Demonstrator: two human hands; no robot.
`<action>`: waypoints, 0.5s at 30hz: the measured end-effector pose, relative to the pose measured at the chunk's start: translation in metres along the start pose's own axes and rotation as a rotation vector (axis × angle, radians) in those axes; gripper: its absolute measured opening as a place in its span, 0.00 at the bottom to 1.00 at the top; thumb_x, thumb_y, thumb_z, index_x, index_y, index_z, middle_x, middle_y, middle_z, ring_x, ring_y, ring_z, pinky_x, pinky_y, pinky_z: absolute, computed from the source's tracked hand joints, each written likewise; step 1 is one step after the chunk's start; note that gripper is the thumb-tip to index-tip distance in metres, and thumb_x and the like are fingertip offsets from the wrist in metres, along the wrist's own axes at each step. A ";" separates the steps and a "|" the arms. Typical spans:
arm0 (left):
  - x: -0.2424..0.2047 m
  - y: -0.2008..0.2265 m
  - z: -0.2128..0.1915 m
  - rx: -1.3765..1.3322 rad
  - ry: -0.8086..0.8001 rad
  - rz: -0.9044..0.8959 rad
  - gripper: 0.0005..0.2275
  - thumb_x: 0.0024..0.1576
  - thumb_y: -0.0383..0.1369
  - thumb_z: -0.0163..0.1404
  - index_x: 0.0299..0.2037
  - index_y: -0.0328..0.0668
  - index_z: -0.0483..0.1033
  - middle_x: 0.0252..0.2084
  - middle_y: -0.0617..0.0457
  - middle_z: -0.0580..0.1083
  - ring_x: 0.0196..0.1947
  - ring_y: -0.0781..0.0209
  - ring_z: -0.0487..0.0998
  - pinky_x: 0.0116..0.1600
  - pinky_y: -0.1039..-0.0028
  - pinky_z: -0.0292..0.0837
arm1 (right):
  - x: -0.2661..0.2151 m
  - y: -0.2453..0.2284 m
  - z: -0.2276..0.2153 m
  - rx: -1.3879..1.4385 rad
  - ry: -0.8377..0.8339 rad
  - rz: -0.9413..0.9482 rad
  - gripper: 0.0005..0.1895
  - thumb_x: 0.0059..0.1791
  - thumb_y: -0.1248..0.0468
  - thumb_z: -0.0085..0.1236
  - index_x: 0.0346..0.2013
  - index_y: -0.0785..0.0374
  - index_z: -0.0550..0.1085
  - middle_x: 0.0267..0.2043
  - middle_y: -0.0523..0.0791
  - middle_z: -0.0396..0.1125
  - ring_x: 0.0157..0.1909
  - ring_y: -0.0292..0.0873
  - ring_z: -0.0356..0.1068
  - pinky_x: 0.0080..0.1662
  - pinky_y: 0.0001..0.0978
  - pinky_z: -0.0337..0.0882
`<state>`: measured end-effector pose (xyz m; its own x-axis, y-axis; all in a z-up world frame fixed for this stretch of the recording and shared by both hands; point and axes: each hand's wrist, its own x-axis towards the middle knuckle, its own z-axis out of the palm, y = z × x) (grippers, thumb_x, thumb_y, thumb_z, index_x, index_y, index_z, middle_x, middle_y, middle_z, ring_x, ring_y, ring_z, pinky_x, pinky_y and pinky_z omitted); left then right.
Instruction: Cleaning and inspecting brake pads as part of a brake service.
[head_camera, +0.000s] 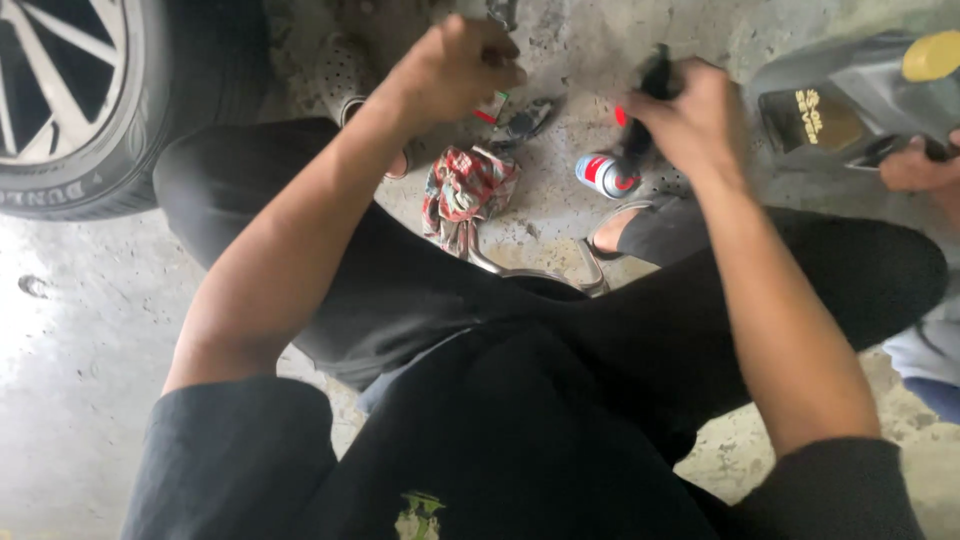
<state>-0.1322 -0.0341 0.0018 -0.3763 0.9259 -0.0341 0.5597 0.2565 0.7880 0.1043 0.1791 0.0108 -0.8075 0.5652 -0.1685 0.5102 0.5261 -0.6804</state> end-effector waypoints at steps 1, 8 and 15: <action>0.004 -0.008 0.011 0.012 -0.108 -0.004 0.13 0.64 0.38 0.57 0.48 0.34 0.80 0.39 0.45 0.81 0.35 0.57 0.85 0.42 0.72 0.80 | 0.012 0.003 0.012 0.057 -0.005 0.053 0.16 0.46 0.57 0.72 0.39 0.67 0.79 0.36 0.49 0.76 0.35 0.40 0.76 0.39 0.36 0.72; 0.003 -0.032 0.026 -1.064 -0.195 -0.762 0.20 0.62 0.48 0.41 0.54 0.43 0.74 0.43 0.49 0.81 0.32 0.57 0.84 0.39 0.68 0.84 | 0.077 -0.027 0.171 0.408 0.024 0.215 0.23 0.49 0.45 0.65 0.37 0.65 0.80 0.33 0.49 0.75 0.35 0.47 0.76 0.40 0.39 0.73; -0.054 -0.203 0.112 0.234 -0.140 -0.598 0.14 0.64 0.44 0.49 0.45 0.42 0.79 0.39 0.45 0.80 0.38 0.49 0.82 0.42 0.63 0.79 | 0.054 0.036 0.238 0.375 -0.019 0.569 0.27 0.43 0.45 0.65 0.35 0.69 0.77 0.31 0.56 0.75 0.36 0.54 0.78 0.41 0.45 0.75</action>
<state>-0.1428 -0.1047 -0.2254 -0.5816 0.6284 -0.5167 0.4354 0.7769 0.4548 0.0084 0.0775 -0.1921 -0.4508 0.6757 -0.5833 0.7225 -0.1075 -0.6830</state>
